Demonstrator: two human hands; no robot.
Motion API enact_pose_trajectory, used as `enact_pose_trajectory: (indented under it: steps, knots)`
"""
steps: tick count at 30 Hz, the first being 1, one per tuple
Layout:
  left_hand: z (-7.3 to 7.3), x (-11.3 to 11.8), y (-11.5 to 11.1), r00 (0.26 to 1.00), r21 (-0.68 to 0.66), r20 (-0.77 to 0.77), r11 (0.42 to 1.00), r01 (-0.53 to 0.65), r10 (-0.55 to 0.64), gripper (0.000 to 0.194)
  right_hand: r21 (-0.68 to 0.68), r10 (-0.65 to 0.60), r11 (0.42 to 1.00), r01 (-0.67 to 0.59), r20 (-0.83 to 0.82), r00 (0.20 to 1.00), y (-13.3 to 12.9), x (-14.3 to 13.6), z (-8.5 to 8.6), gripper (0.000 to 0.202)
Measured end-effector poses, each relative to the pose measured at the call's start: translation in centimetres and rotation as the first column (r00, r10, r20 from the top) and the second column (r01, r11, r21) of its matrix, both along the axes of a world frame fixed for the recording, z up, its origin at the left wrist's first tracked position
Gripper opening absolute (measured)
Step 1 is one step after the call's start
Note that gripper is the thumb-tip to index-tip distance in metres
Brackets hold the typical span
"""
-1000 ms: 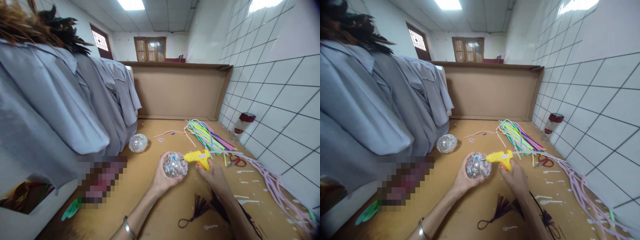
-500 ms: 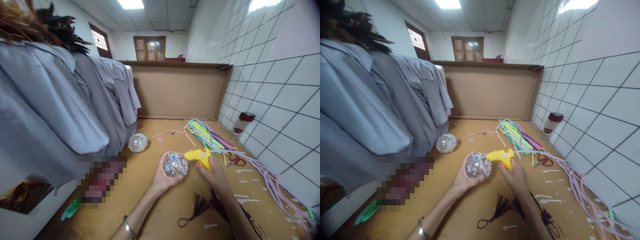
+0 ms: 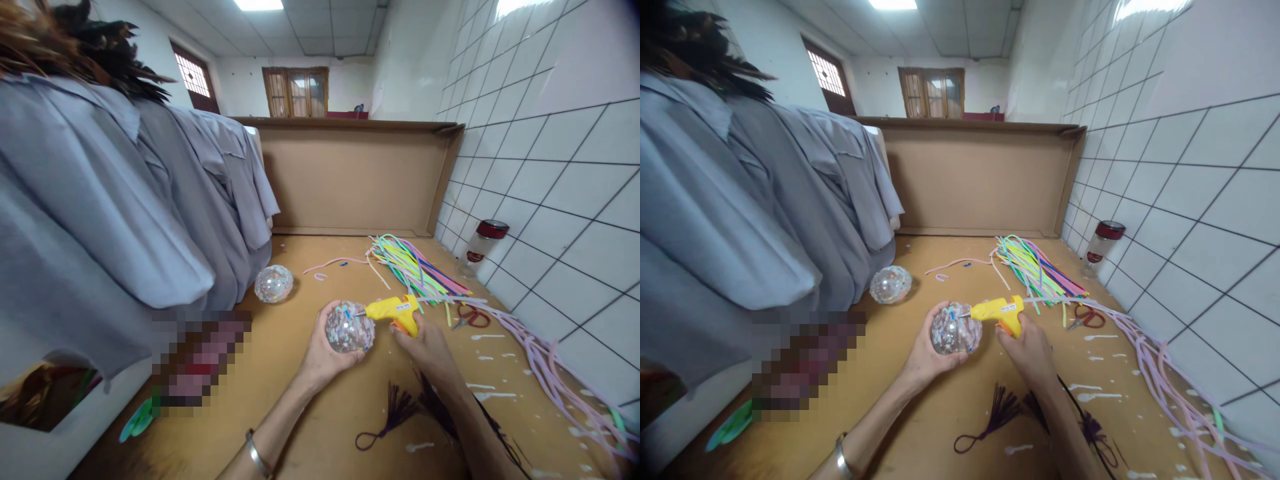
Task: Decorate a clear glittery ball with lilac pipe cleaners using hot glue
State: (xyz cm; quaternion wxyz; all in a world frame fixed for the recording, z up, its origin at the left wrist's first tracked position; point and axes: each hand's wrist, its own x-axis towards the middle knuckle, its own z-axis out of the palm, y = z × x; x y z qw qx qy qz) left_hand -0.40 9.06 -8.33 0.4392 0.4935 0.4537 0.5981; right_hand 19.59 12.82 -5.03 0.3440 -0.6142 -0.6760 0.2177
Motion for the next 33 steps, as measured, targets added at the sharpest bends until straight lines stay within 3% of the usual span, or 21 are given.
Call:
enact_pose_trajectory:
  steps: [5,17,24,33]
  knots:
    - [0.14,-0.22,0.05,1.0,-0.018,-0.02,1.0,-0.013,0.013,0.093,-0.001,0.043,0.999,-0.043,0.019,0.999,-0.1,0.11,0.24,0.032]
    - [-0.15,0.02,-0.08,0.999,0.01,-0.003,0.999,0.037,-0.037,0.094,0.02,-0.019,1.0,0.019,0.013,1.0,-0.03,-0.03,0.13,0.033]
    - [-0.07,-0.17,0.1,1.0,-0.009,-0.002,1.0,0.01,-0.01,0.093,0.007,0.026,1.0,-0.026,0.023,0.999,-0.13,-0.05,0.21,0.03]
    - [-0.14,-0.04,0.15,1.0,-0.012,0.016,1.0,0.012,-0.012,0.095,0.037,-0.015,0.999,0.014,0.009,1.0,-0.15,-0.07,0.15,0.032]
